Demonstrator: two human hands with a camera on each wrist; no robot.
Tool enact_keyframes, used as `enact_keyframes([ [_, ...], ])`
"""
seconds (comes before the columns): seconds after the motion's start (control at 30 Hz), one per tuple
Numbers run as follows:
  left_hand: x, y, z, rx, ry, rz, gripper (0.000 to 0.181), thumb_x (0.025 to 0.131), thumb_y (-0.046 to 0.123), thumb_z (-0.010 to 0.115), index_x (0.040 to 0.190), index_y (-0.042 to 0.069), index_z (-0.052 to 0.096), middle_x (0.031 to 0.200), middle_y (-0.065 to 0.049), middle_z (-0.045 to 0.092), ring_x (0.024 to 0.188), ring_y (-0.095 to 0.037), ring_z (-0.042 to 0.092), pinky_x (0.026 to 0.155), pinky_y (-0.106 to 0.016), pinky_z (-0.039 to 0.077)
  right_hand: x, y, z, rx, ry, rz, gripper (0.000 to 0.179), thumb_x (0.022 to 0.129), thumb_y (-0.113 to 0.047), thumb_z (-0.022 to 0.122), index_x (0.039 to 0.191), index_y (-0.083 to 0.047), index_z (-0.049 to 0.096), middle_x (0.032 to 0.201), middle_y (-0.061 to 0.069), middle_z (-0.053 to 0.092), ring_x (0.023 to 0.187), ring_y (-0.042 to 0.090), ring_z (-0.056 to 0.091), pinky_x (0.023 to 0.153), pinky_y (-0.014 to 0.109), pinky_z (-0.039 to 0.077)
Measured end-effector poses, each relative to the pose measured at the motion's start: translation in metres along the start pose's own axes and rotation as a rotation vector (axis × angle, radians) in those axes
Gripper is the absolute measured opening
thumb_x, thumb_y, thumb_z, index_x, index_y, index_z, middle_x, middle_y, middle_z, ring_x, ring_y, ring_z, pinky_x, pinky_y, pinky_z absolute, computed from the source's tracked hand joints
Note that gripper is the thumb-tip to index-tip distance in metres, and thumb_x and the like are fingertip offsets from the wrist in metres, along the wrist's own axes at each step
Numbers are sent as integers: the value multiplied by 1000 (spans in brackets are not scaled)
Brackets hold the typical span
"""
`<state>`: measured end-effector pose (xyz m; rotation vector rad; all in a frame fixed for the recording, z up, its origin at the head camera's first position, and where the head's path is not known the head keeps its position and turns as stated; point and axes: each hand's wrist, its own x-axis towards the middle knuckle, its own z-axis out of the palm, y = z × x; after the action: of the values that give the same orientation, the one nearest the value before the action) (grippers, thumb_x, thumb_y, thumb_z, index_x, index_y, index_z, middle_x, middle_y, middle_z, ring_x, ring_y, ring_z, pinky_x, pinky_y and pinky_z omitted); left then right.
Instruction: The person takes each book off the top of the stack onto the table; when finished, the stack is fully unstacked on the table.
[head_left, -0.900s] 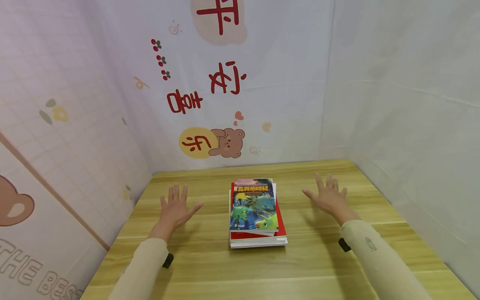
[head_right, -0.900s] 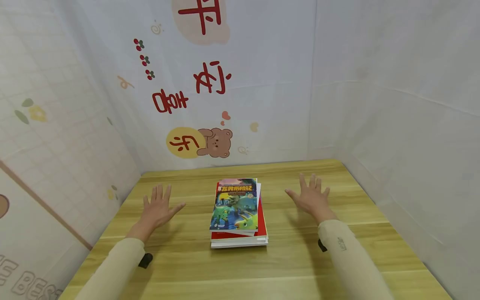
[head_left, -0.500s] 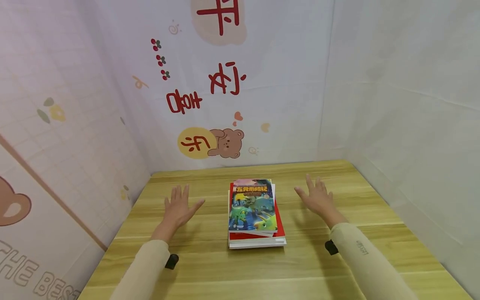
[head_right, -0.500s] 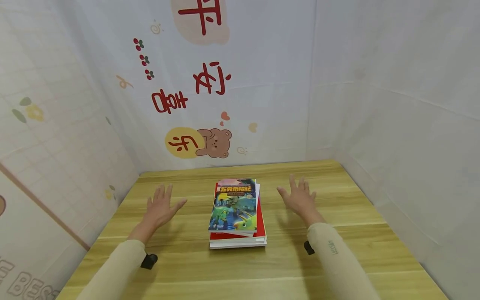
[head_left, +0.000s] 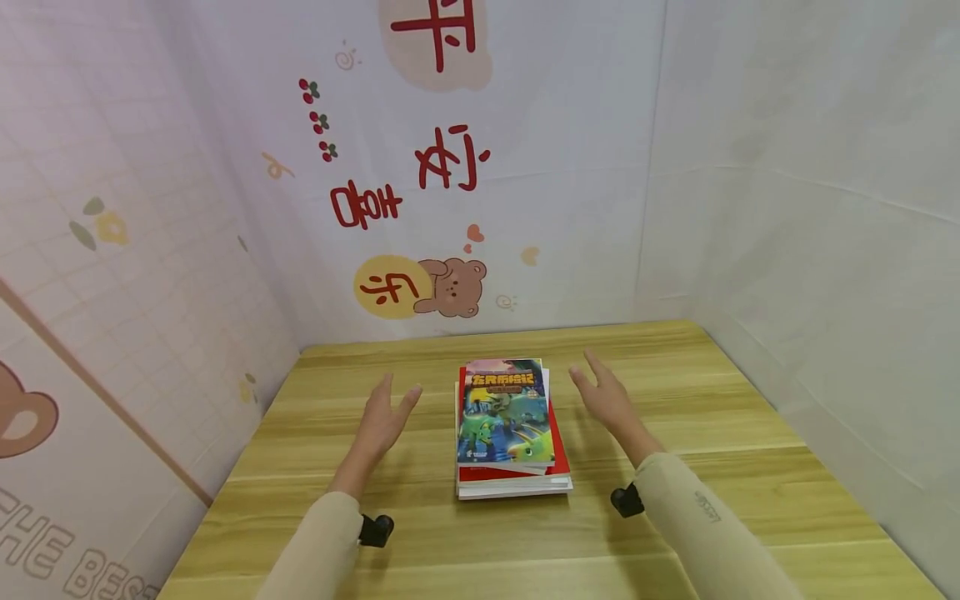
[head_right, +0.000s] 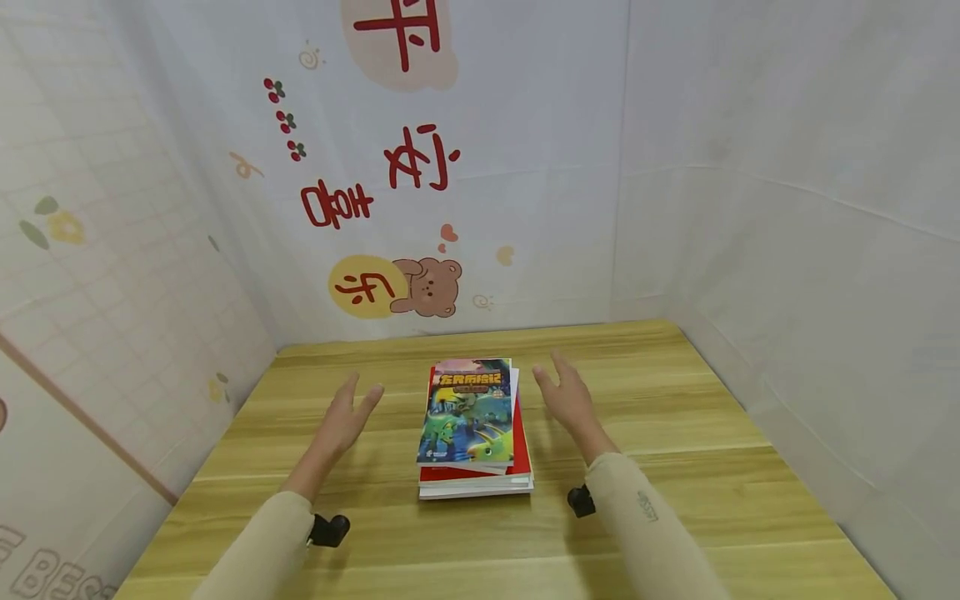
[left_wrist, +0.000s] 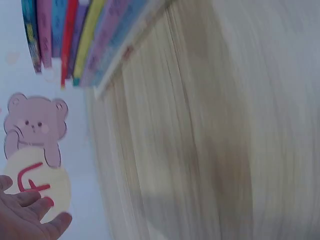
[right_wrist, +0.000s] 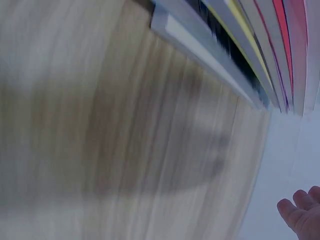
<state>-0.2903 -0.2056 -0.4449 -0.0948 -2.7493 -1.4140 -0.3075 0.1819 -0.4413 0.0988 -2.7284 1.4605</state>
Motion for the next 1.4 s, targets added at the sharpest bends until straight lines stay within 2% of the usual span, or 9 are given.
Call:
enact_keyframes([
  [0.27,-10,20,26,-214,-17,-82,98,90,72,49,158,8,21,153,-21,35,140,-40,33,110,-60,31,-12,3,23,105,49,35,63,105,-39,46,157,-9,27,157,23,28,141,46,30,109,61,32],
  [0.47,-16,25,39,-270,-29,-100,94,90,68,55,156,6,28,142,-19,48,133,-39,44,107,-57,38,-24,4,38,161,45,54,58,105,-35,50,155,-10,34,156,22,32,140,46,32,108,59,34],
  [0.63,-20,25,49,-249,-53,-96,90,91,62,59,154,4,31,137,-17,52,128,-35,49,104,-54,41,-36,3,45,198,44,79,55,105,-34,51,154,-12,38,155,21,35,141,44,32,108,60,34],
  [0.83,-26,26,59,-235,-85,-94,82,93,52,64,153,3,34,139,-18,50,127,-35,48,103,-52,43,-47,1,51,247,50,45,51,104,-25,53,150,-5,43,153,23,37,138,47,35,108,59,33],
  [1.17,-34,21,74,-253,-148,-135,85,88,52,71,151,6,39,136,-13,50,124,-33,47,102,-52,44,-56,0,65,271,46,79,47,103,-28,55,148,-15,49,151,21,41,138,46,36,108,60,33],
  [1.4,-38,20,78,-196,-166,-79,86,84,49,76,148,2,43,138,-16,49,124,-37,48,98,-53,46,-57,-1,68,273,40,92,48,103,-28,55,149,-14,48,152,20,40,138,45,36,110,59,31],
])
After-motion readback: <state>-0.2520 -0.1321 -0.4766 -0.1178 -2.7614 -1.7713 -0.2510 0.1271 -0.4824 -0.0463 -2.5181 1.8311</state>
